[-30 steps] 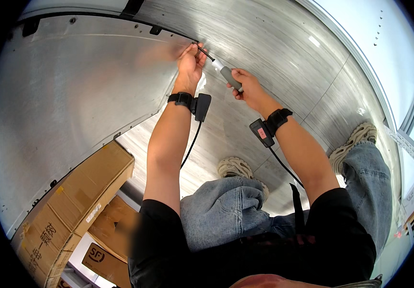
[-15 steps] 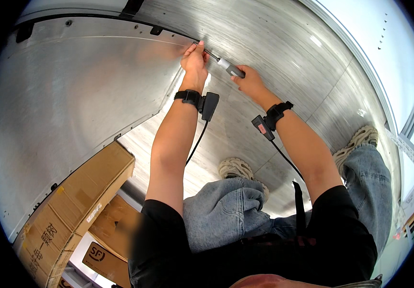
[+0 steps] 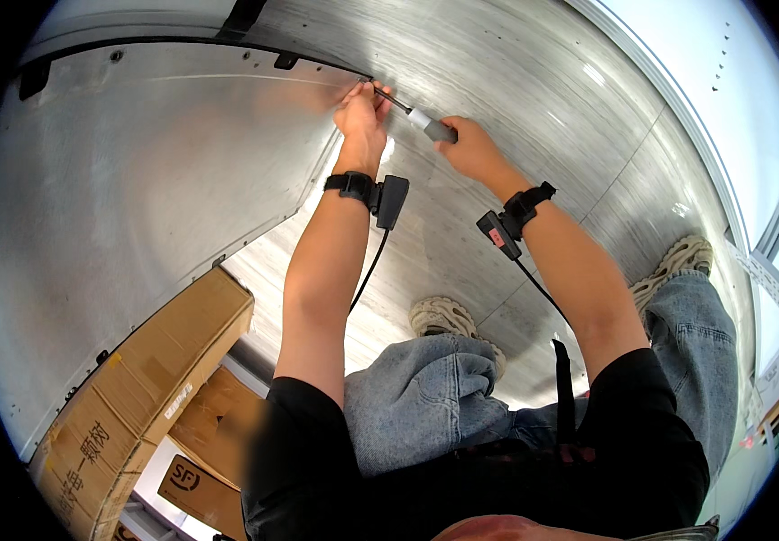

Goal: The person uses a screwdriver to remove screws from a black plastic cover on a white appliance, then removes the cover to expose the internal metal housing. They continue to remove additional screws from the appliance's side panel.

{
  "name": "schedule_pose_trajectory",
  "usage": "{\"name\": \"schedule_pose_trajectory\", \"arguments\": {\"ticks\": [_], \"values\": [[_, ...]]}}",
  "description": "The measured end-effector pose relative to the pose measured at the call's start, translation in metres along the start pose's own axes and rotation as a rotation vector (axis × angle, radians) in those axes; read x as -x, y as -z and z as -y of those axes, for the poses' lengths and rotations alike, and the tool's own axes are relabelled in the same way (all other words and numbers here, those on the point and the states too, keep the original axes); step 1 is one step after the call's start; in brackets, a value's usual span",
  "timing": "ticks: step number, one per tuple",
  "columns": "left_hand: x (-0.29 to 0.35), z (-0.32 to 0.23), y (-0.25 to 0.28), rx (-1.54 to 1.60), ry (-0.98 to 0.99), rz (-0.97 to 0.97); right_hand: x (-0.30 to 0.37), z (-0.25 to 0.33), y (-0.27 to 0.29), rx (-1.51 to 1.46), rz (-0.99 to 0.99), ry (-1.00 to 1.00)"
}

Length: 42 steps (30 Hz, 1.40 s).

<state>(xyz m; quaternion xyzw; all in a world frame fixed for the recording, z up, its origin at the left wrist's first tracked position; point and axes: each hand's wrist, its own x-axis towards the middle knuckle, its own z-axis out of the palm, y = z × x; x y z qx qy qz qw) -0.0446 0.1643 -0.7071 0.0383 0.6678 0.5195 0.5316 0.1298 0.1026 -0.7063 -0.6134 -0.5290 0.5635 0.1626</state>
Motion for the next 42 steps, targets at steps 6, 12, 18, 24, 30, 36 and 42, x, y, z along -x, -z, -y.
{"name": "schedule_pose_trajectory", "arguments": {"ticks": [6, 12, 18, 24, 30, 36, 42], "values": [[0.0, 0.004, 0.0, 0.021, -0.022, 0.004, 0.01, -0.003, -0.006, 0.223, -0.124, 0.139], [-0.006, 0.005, 0.003, -0.014, -0.024, -0.004, 0.01, 0.003, 0.0, -0.093, 0.068, -0.026], [0.002, 0.004, 0.005, 0.052, -0.009, 0.025, 0.006, -0.001, 0.008, -0.319, 0.198, -0.227], [0.002, 0.003, 0.003, -0.028, -0.032, 0.007, 0.003, -0.014, 0.0, 0.0, 0.084, 0.063], [-0.004, 0.005, 0.005, -0.008, 0.0, -0.005, 0.013, 0.007, 0.005, -0.348, 0.189, -0.204], [0.001, 0.003, 0.005, -0.003, -0.005, 0.058, 0.006, -0.004, 0.006, -0.263, 0.171, -0.154], [-0.002, 0.005, 0.002, -0.048, -0.007, -0.028, 0.007, -0.013, -0.001, -0.027, 0.067, 0.065]]}}
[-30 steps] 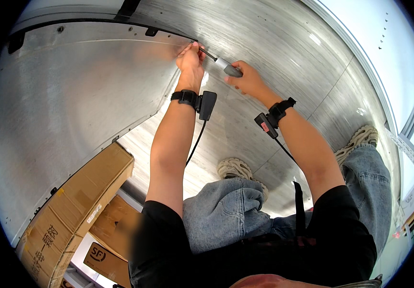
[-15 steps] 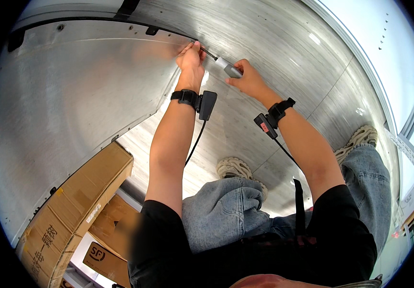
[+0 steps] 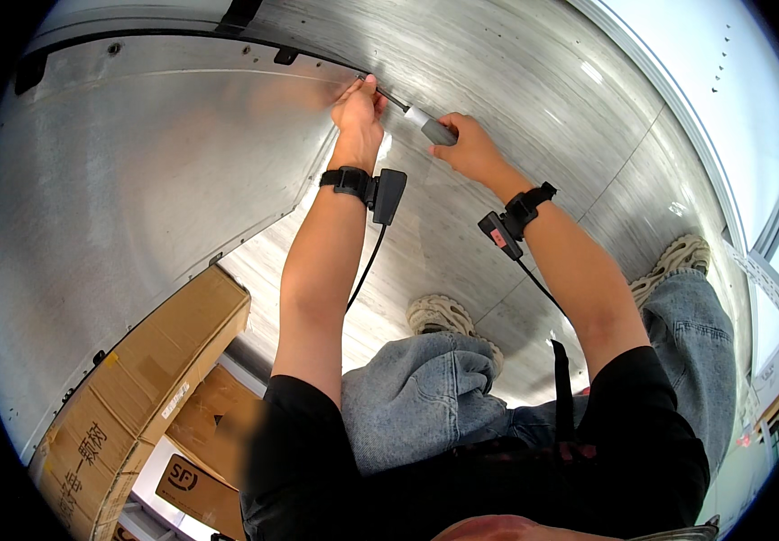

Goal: The person uses a screwdriver to remove screws from a black plastic cover on a white appliance, then removes the cover to expose the internal metal housing. They continue to remove additional screws from the appliance's side panel.

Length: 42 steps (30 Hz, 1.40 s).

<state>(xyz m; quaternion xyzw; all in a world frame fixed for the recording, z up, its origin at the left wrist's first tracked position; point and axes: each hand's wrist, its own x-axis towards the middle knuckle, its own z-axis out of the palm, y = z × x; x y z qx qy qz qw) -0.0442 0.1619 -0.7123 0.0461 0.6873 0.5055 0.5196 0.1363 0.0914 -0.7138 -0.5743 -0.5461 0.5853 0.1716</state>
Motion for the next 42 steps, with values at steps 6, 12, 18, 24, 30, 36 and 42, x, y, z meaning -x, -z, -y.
{"name": "schedule_pose_trajectory", "arguments": {"ticks": [6, 12, 18, 24, 30, 36, 42], "values": [[0.007, -0.004, 0.0, 0.04, 0.036, 0.027, 0.01, 0.028, 0.015, -0.402, 0.17, -0.31], [0.013, -0.007, -0.001, 0.033, 0.027, 0.044, 0.005, 0.011, 0.007, -0.136, 0.11, -0.113], [0.008, -0.006, -0.001, 0.01, 0.032, 0.0, 0.006, 0.009, 0.002, -0.145, 0.044, -0.031], [0.008, -0.003, 0.002, 0.055, 0.041, 0.068, 0.008, 0.023, 0.014, -0.426, 0.245, -0.296], [0.012, -0.004, 0.0, 0.032, 0.034, 0.046, 0.01, 0.005, 0.002, -0.226, 0.074, -0.066], [0.004, 0.001, 0.006, 0.066, 0.036, 0.051, 0.014, 0.015, 0.006, -0.359, 0.152, -0.185], [0.005, -0.001, 0.006, 0.135, 0.062, 0.101, 0.011, 0.01, 0.011, -0.417, 0.207, -0.252]]}}
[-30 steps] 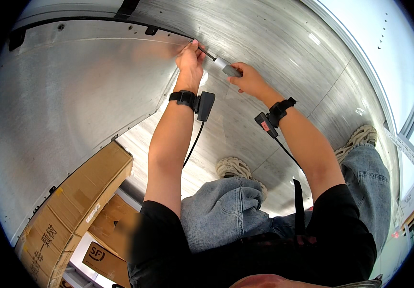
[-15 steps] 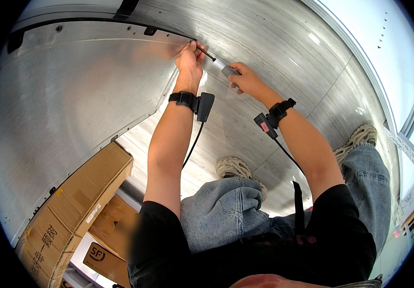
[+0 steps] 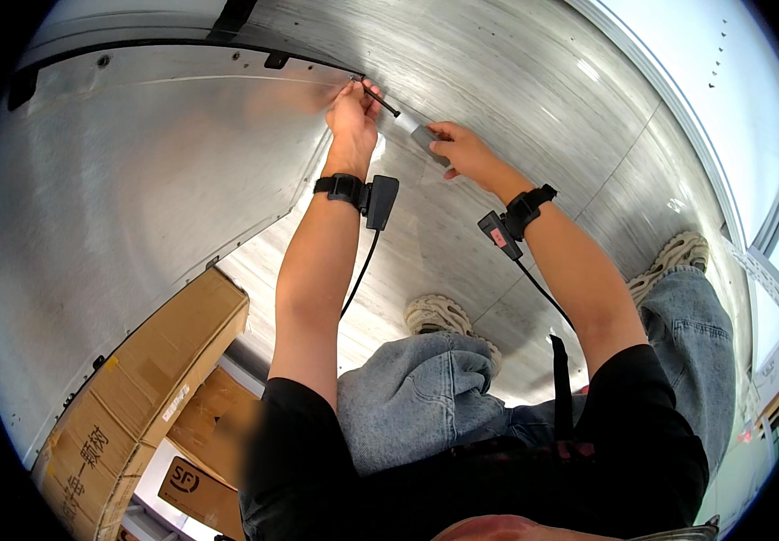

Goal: The person uses a screwdriver to remove screws from a black plastic cover on a white appliance, then removes the cover to expose the internal metal housing. They continue to remove additional screws from the appliance's side panel.

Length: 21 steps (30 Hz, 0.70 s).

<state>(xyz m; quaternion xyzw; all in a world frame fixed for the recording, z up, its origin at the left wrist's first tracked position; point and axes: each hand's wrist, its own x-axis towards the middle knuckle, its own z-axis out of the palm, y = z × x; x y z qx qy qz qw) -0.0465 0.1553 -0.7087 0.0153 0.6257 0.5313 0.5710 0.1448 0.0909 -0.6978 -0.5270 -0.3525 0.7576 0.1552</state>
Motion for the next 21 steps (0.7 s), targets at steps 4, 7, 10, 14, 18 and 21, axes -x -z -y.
{"name": "schedule_pose_trajectory", "arguments": {"ticks": [4, 7, 10, 14, 18, 21], "values": [[-0.002, 0.004, 0.004, -0.039, -0.022, -0.021, -0.002, -0.005, 0.002, 0.255, -0.018, 0.144], [0.0, 0.004, -0.003, -0.072, -0.016, -0.056, -0.01, -0.02, 0.002, 0.299, -0.116, 0.258], [0.003, 0.003, 0.0, -0.066, -0.013, -0.045, -0.002, -0.007, 0.0, 0.121, -0.09, 0.128], [0.001, 0.005, 0.002, -0.054, -0.018, -0.005, 0.003, 0.002, 0.002, -0.095, -0.001, -0.046], [0.0, 0.004, 0.003, -0.015, -0.004, 0.036, 0.002, -0.003, -0.001, 0.112, -0.023, 0.073], [0.001, 0.004, 0.001, -0.046, -0.011, 0.039, -0.002, -0.005, 0.0, 0.299, -0.063, 0.162]]}}
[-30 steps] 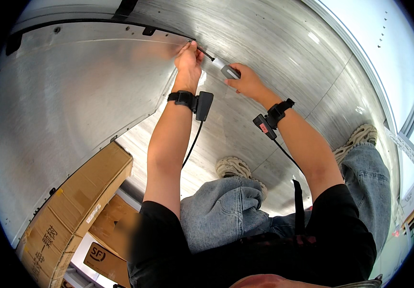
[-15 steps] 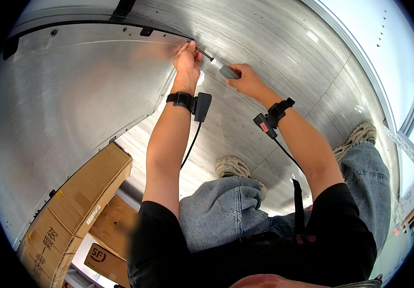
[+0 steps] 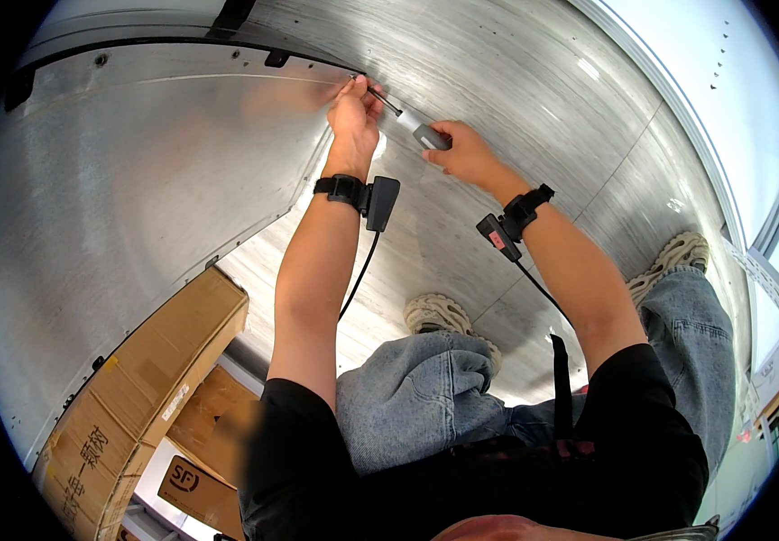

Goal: The person uses a screwdriver to remove screws from a black plastic cover on a white appliance, then removes the cover to expose the internal metal housing. They continue to remove additional screws from the appliance's side panel.

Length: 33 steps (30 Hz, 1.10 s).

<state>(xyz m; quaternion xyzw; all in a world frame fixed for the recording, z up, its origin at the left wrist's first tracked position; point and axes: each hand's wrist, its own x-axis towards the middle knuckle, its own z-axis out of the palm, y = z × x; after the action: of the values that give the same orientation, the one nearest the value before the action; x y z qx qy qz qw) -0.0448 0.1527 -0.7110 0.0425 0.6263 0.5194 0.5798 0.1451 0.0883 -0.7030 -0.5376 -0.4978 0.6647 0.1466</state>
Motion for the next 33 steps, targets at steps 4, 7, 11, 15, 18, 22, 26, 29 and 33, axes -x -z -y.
{"name": "schedule_pose_trajectory", "arguments": {"ticks": [4, 7, 11, 15, 18, 22, 26, 29, 33], "values": [[0.005, 0.001, -0.005, -0.043, -0.009, -0.07, 0.001, -0.008, -0.009, 0.041, -0.135, 0.125], [0.008, -0.001, -0.004, -0.027, -0.006, -0.072, 0.01, 0.016, -0.001, -0.232, 0.018, -0.116], [0.006, 0.0, -0.003, -0.009, -0.012, -0.02, 0.006, 0.01, 0.005, -0.486, 0.14, -0.253], [0.007, -0.001, -0.002, 0.064, 0.007, 0.003, 0.006, 0.006, -0.002, -0.254, 0.068, -0.136], [0.01, -0.005, -0.006, 0.109, 0.039, 0.025, 0.006, 0.002, -0.001, -0.094, 0.049, -0.024], [0.009, -0.007, -0.005, 0.1, 0.057, 0.029, 0.005, -0.003, -0.009, -0.045, -0.038, 0.061], [0.01, -0.003, -0.007, 0.098, 0.064, 0.017, 0.006, -0.01, -0.014, 0.053, -0.127, 0.149], [0.011, -0.005, -0.007, 0.125, 0.089, 0.008, 0.003, -0.006, -0.007, -0.389, 0.008, -0.147], [0.011, -0.006, -0.007, 0.17, 0.113, 0.004, 0.008, -0.004, -0.011, -0.243, -0.031, -0.065]]}}
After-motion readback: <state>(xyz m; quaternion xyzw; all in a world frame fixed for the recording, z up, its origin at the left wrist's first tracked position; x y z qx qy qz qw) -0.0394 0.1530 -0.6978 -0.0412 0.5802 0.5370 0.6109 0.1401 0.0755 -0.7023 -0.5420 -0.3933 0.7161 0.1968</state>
